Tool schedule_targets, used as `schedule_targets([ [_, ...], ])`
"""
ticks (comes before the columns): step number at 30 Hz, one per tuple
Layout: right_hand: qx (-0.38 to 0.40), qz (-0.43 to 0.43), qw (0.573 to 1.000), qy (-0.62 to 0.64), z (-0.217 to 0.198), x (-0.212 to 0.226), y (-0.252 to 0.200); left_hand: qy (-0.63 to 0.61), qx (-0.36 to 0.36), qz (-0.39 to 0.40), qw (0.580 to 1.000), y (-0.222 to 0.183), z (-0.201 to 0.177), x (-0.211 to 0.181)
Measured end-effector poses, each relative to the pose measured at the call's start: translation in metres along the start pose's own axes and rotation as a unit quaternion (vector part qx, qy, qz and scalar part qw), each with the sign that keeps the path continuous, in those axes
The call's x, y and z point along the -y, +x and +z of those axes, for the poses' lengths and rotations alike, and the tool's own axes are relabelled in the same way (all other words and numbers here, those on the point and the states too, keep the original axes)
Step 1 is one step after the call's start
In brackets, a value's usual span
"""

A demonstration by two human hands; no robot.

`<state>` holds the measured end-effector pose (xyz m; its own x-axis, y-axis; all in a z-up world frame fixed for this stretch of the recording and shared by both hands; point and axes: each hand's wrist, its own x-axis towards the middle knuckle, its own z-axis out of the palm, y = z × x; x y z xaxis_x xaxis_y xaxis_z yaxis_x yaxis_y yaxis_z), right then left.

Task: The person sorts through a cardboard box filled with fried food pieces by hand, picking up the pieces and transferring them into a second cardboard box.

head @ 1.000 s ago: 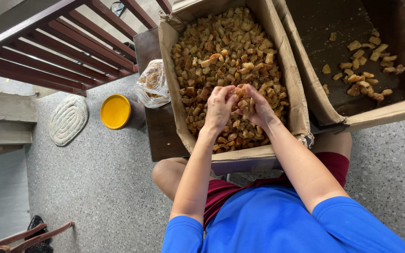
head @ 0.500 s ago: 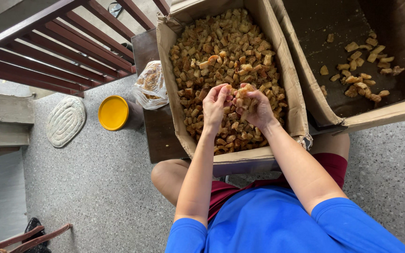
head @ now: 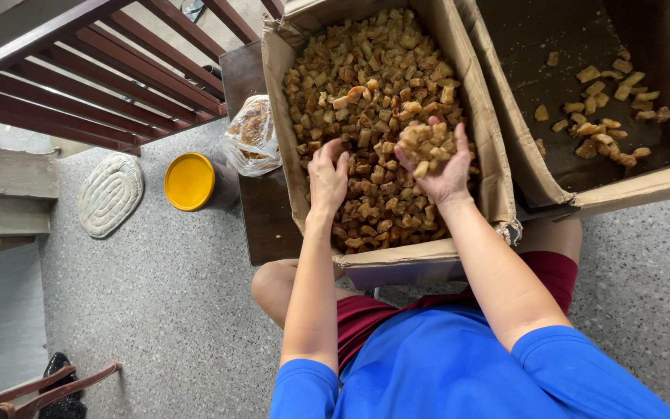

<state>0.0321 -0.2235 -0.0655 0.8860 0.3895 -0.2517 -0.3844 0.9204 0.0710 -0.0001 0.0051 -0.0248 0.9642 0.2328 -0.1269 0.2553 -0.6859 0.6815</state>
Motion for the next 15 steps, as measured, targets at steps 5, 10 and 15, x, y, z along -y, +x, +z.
schedule_targets([
  [5,-0.016,-0.056,0.998,-0.013,0.000,0.006,-0.003,0.245,0.174,-0.013,0.954,-0.037,0.020,-0.025],
  [10,-0.021,-0.035,0.999,-0.007,-0.007,0.005,-0.004,0.282,0.251,0.006,0.926,-0.084,0.027,-0.062],
  [15,-0.012,-0.010,0.999,-0.036,-0.008,0.003,-0.006,0.145,0.183,-0.005,0.972,-0.057,0.027,-0.031],
])
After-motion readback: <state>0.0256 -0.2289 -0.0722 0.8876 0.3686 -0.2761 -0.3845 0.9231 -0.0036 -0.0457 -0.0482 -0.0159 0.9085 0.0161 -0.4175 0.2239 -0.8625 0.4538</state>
